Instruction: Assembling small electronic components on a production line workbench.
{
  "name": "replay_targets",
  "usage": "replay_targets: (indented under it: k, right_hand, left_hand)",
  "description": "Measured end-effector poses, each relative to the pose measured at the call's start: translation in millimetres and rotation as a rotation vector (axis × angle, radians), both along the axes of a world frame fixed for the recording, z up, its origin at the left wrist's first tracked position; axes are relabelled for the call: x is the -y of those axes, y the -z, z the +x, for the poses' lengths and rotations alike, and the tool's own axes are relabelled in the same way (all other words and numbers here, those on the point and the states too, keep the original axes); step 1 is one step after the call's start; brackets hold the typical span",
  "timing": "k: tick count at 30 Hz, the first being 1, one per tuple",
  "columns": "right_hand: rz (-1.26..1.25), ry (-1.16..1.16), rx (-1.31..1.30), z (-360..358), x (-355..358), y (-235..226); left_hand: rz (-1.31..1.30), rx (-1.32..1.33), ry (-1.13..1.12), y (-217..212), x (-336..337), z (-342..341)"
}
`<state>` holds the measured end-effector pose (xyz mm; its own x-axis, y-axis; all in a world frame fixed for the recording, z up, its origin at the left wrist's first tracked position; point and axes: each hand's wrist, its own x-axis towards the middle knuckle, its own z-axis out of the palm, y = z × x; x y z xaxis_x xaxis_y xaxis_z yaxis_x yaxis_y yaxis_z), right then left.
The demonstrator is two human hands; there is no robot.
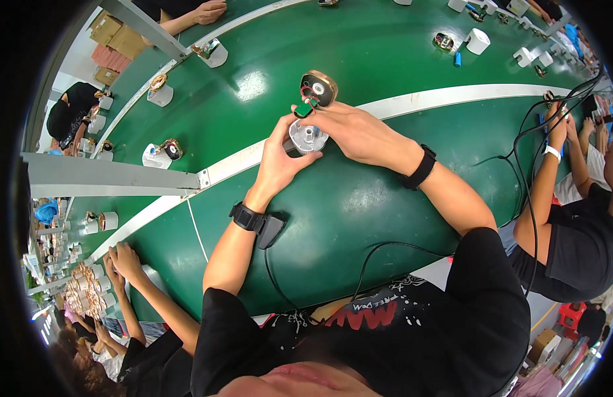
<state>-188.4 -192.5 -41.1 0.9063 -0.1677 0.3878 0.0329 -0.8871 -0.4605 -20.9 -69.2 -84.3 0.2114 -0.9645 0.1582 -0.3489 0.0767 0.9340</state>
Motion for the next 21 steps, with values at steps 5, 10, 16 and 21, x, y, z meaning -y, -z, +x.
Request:
replay_targets:
  k: [5, 10, 16, 21]
  right_hand:
    - [-0.030, -0.042, -0.089, -4.2, 3.1, 1.7]
    - [-0.220, -0.016, -0.089, -8.0, -8.0, -2.3]
    - [-0.341, 0.079, -0.179, -5.4, -19.4, -0.9]
    - [-0.293, 0.104, -0.148, -1.0, -22.6, -0.2]
  left_hand:
    - [0.001, -0.023, -0.002, 0.0, 0.9, -0.8]
    - [0.057, -0.053, 0.018, -3.9, 0.5, 0.2]
    - [0.064, -0.058, 0.017, -0.4, 0.6, 0.5]
    - [0.048, -0.017, 0.013, 3.8, 2.2, 2.7]
